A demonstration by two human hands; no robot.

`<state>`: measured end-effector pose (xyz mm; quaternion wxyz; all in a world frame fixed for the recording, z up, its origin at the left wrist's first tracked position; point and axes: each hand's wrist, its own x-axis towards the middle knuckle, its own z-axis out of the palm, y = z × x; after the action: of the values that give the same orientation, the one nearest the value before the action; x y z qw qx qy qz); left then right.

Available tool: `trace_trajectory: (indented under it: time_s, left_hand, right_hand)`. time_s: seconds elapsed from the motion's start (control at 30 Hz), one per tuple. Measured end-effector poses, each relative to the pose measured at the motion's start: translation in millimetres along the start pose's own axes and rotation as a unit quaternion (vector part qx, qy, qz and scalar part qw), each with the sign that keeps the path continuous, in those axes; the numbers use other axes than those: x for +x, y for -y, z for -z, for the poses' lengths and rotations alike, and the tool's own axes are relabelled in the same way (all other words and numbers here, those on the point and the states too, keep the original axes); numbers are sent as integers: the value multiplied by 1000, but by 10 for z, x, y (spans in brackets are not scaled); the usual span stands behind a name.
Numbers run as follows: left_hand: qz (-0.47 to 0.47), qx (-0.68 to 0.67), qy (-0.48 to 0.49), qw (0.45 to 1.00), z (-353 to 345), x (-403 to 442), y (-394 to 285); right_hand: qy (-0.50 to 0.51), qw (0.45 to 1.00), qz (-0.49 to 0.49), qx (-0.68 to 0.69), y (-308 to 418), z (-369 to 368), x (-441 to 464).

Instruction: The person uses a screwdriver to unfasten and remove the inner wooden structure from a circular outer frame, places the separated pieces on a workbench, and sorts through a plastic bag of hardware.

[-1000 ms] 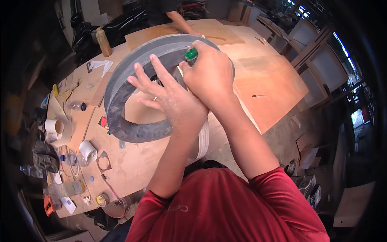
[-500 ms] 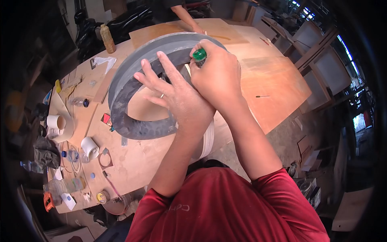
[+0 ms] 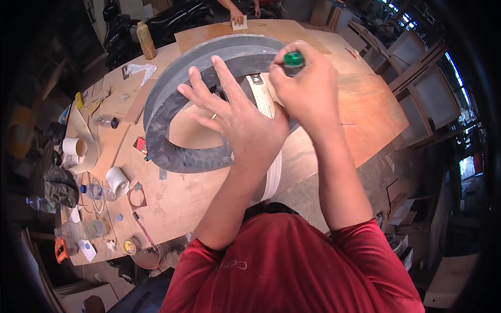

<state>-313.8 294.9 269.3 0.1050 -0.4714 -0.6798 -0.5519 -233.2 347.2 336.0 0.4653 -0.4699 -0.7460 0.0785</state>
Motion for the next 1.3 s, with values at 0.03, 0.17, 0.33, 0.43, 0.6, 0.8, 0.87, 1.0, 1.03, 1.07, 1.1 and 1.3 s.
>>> trace_trajectory:
  time_s: [0.03,0.17,0.33,0.43,0.6,0.8,0.87,1.0,1.03,1.07,1.1,1.3]
  left_hand:
    - [-12,1,-3,1000,20,4,21]
    - [-41,26,-12,999,65,-20,59]
    - [-73,82,3,994,150,34,145]
    - [-81,112,26,990,145,85,187]
    - [-71,166,73,981,161,190,88]
    - [-103,124,92,983,230,286,115]
    - [-124,156,123,972,313,336,144]
    - [-97,192,137,967,341,387,29]
    - [-88,181,152,968,358,406,41]
    - [-79,168,168,968,378,422,48]
    - [-71,172,173,967,388,422,46]
    - [-19,214,103,971,300,300,-38]
  right_hand:
    - [0,1000,5,22,-98,84,18]
    - [-3,996,-66,60,-912,451,-18]
    - [43,949,-310,-43,-2781,235,-581]
    - [179,898,-385,-118,-3861,-441,-1155]
    - [294,861,-375,-177,-4245,-944,-1118]
    - [338,877,-294,-175,-4463,-971,-939]
    - [298,907,-280,-98,-4600,-921,-705]
    - [286,882,-297,226,-4046,-484,526]
    - [273,878,-248,307,-3868,-411,820]
    - [302,880,-184,316,-3704,-370,1098]
    - [329,879,-118,324,-3545,-335,1314]
    - [527,771,56,353,-2473,-261,1447]
